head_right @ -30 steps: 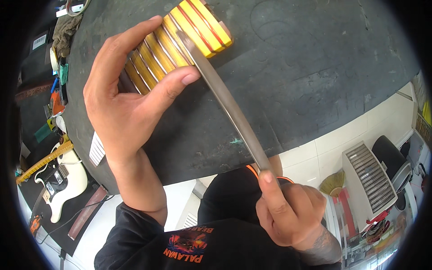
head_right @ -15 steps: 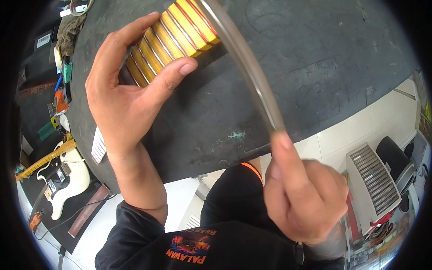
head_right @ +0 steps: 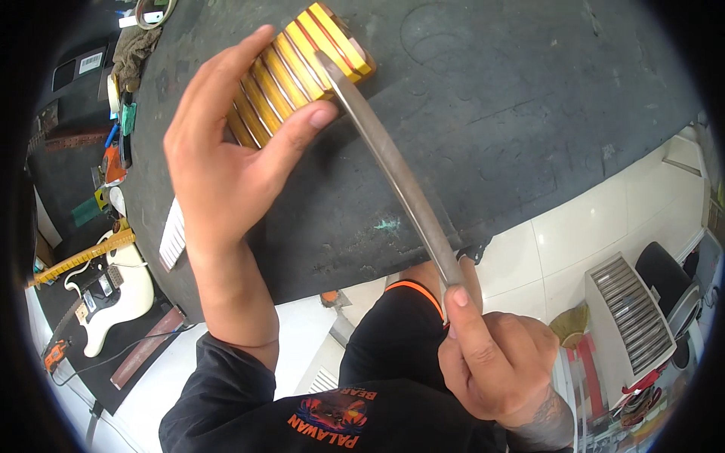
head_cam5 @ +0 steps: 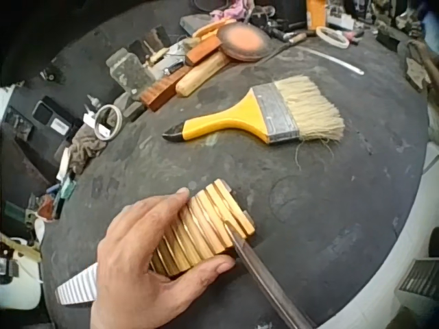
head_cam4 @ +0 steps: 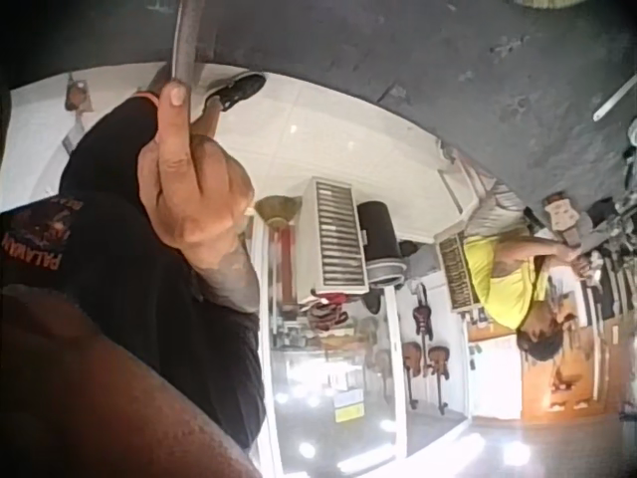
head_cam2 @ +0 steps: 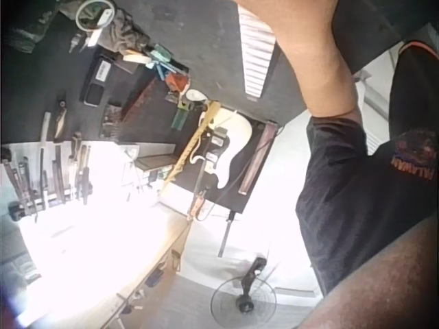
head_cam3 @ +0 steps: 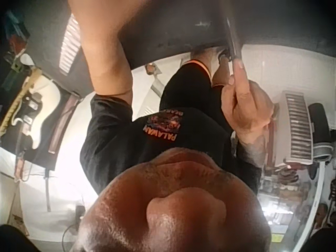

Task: The person files the frets of a guitar neck using a flat metal file while holding the neck steady on a workbench.

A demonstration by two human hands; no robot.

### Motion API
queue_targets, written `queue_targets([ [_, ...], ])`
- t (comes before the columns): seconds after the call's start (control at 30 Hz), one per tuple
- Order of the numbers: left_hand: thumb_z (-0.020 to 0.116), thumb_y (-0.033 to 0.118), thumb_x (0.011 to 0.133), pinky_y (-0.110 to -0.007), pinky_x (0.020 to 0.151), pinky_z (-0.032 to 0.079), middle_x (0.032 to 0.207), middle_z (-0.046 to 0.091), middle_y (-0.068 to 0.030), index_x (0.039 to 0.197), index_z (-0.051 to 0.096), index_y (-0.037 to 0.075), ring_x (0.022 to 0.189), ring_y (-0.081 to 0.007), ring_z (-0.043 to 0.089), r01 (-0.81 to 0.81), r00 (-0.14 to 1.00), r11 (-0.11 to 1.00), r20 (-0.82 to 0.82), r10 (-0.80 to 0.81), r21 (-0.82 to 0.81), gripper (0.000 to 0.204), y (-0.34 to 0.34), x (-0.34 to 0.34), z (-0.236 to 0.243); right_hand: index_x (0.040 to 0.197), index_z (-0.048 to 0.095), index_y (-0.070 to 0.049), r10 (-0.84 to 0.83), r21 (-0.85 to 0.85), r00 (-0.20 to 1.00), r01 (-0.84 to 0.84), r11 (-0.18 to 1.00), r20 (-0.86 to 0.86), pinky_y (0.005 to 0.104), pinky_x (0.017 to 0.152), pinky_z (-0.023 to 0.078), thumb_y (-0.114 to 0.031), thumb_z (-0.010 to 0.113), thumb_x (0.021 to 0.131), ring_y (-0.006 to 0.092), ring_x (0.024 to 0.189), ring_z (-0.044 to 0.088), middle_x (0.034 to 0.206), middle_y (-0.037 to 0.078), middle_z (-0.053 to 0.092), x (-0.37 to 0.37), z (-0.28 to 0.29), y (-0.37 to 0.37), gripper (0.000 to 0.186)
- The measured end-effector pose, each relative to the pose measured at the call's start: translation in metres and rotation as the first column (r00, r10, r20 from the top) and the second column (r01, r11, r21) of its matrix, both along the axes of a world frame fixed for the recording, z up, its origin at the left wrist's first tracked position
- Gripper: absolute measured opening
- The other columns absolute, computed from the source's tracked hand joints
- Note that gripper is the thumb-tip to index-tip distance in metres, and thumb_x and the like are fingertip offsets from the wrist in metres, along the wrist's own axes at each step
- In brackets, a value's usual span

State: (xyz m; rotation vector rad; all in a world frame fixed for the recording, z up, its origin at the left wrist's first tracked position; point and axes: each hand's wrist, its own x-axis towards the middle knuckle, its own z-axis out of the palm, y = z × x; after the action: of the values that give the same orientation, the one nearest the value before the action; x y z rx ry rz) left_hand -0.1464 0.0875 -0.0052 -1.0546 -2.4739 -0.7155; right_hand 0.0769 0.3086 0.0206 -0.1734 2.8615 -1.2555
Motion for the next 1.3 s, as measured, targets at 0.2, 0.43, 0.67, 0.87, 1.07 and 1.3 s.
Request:
queue_targets([
  [0.2, 0.095, 0.038, 0.068, -0.036, 0.087, 0.056, 0.109, 0.074, -0.0140, 0.124, 0.072, 0.003, 0.096, -0.0286, 0.071, -0.078, 0.994, 0.989, 0.064, 0.086, -0.123, 0.070, -0.005, 0.006, -0.001, 0.138, 0.063, 0.004, 0.018, 0.091, 0.999, -0.016, 0.996, -0.027, 0.0319, 0.044, 0.038, 0.009, 0.067, 0.078, 0.0182, 0.047, 0.048, 0.064, 0.004, 0.049, 0.001, -0.002, -0.003, 0.060],
  [0.43, 0.095, 0.038, 0.066, -0.037, 0.084, 0.056, 0.107, 0.075, -0.0115, 0.120, 0.073, 0.005, 0.095, -0.0294, 0.071, -0.101, 0.980, 0.991, 0.165, 0.114, -0.084, 0.067, -0.001, 0.004, 0.005, 0.139, 0.063, 0.002, 0.019, 0.199, 0.999, -0.009, 0.980, -0.048, 0.0330, 0.042, 0.036, 0.007, 0.068, 0.076, 0.0178, 0.046, 0.046, 0.065, 0.003, 0.045, -0.009, 0.011, -0.015, 0.064],
  [0.67, 0.094, 0.036, 0.065, -0.037, 0.081, 0.053, 0.104, 0.073, -0.0103, 0.120, 0.073, 0.006, 0.091, -0.0292, 0.068, -0.111, 0.963, 0.991, 0.239, 0.125, -0.071, 0.066, -0.003, 0.004, 0.006, 0.138, 0.065, 0.001, 0.004, 0.232, 0.999, 0.008, 0.973, -0.052, 0.0351, 0.042, 0.037, 0.003, 0.074, 0.077, 0.0172, 0.044, 0.044, 0.063, 0.002, 0.040, -0.085, 0.006, -0.030, 0.062],
  [0.87, 0.094, 0.036, 0.063, -0.036, 0.078, 0.050, 0.104, 0.072, -0.0081, 0.123, 0.072, 0.008, 0.088, -0.0269, 0.064, -0.120, 0.939, 0.990, 0.314, 0.139, -0.080, 0.070, -0.002, 0.003, 0.009, 0.137, 0.066, 0.000, -0.002, 0.244, 1.000, 0.010, 0.970, -0.031, 0.0347, 0.043, 0.037, 0.002, 0.074, 0.077, 0.0181, 0.046, 0.045, 0.064, 0.003, 0.044, -0.057, 0.007, -0.025, 0.061],
  [1.07, 0.094, 0.035, 0.062, -0.036, 0.076, 0.049, 0.104, 0.072, -0.0066, 0.123, 0.072, 0.009, 0.086, -0.0258, 0.062, -0.120, 0.927, 0.989, 0.345, 0.143, -0.088, 0.070, -0.002, 0.002, 0.010, 0.136, 0.066, 0.000, 0.014, 0.274, 0.997, 0.008, 0.962, -0.077, 0.0352, 0.044, 0.037, 0.003, 0.073, 0.076, 0.0177, 0.047, 0.046, 0.065, 0.003, 0.046, -0.035, 0.017, -0.023, 0.061],
  [1.3, 0.093, 0.036, 0.063, -0.036, 0.077, 0.048, 0.102, 0.072, -0.0069, 0.121, 0.072, 0.008, 0.087, -0.0255, 0.064, -0.116, 0.948, 0.992, 0.293, 0.126, -0.049, 0.068, -0.001, 0.002, 0.004, 0.134, 0.068, 0.000, -0.033, 0.243, 0.999, 0.022, 0.970, 0.040, 0.0342, 0.043, 0.036, 0.007, 0.072, 0.076, 0.0174, 0.045, 0.045, 0.062, 0.001, 0.045, -0.092, 0.003, -0.030, 0.059],
])
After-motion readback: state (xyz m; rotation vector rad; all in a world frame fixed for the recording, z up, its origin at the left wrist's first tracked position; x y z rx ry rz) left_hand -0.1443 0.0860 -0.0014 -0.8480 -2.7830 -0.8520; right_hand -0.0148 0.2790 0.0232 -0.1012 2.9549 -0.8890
